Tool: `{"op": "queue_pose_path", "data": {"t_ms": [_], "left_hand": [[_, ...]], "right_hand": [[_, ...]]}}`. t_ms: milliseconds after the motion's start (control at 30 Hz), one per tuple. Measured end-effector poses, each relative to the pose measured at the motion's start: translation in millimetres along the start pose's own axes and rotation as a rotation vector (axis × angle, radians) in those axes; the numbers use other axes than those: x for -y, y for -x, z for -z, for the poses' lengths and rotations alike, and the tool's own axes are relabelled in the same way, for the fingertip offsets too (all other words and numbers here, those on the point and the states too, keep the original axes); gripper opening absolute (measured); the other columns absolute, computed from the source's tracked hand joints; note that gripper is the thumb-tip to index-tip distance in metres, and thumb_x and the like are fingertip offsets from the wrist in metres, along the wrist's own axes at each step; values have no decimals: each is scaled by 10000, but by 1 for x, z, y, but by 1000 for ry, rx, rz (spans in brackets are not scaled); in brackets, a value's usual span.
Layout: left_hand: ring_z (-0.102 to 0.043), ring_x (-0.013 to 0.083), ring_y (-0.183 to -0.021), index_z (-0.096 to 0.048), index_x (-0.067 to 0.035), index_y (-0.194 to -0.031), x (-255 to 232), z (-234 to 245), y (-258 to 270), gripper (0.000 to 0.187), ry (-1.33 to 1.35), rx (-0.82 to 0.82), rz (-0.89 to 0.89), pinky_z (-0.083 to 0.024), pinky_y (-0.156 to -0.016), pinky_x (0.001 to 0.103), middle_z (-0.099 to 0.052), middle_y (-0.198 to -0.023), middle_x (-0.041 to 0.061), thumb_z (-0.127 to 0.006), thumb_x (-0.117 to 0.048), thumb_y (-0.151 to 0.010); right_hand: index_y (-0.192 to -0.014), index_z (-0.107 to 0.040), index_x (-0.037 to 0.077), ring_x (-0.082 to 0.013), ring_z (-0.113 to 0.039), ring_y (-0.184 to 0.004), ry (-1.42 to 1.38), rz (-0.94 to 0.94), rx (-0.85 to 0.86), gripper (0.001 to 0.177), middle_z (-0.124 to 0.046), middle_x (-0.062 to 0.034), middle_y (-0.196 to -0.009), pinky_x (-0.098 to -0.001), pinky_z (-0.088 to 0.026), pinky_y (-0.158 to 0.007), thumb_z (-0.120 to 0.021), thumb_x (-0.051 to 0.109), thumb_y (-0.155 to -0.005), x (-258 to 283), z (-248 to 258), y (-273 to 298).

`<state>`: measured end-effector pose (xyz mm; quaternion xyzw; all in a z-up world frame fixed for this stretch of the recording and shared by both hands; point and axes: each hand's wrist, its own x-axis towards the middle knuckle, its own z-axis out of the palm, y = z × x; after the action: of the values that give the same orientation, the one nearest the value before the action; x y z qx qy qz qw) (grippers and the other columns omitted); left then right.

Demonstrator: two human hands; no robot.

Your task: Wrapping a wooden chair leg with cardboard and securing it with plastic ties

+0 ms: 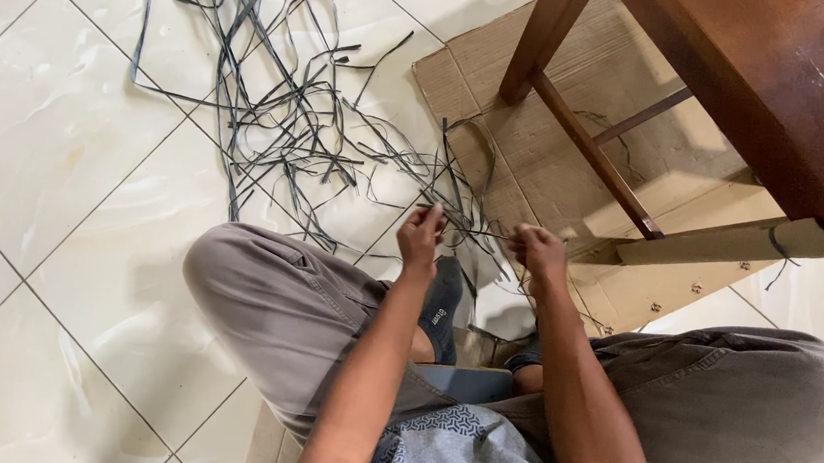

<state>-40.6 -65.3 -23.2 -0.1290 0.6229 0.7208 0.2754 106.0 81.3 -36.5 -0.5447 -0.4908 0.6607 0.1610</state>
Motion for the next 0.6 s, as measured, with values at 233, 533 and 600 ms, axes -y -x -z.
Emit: {"op": "queue_pose_path", "data": {"t_ms": [233, 533, 600], "left_hand": [[-707, 111, -671, -693, -105, -903, 13, 7, -45, 115, 106, -115, -14, -577, -603, 199, -696, -788, 29, -794, -147, -866], [-653, 324, -1227, -383, -91, -1568, -24, -7, -10, 818, -286, -135, -151, -551, -1049, 430, -442, -1531, 234, -804, -294, -896], [-611, 507, -1210, -454, 20, -1504, -53, -25, 26, 739, -393, -90, -363, -542, -1054, 558, -451, -1506, 315, -769, -157, -859]], "right_hand": [[-970, -674, 155, -7, -261, -387, -312, 29, -174, 164, -277, 120, -522, -181, -210, -371, -651, 314, -1006, 41, 10, 16], [-1011, -696, 185, -5, -216, -394, -379, 110, -42, 164, -200, 130, -517, -163, -215, -366, -649, 342, -1014, 75, 0, 39], [-1001, -702, 161, 3, -216, -385, -346, 129, 30, 156, -208, 125, -511, -158, -211, -355, -659, 312, -1010, 73, -3, 42]]}}
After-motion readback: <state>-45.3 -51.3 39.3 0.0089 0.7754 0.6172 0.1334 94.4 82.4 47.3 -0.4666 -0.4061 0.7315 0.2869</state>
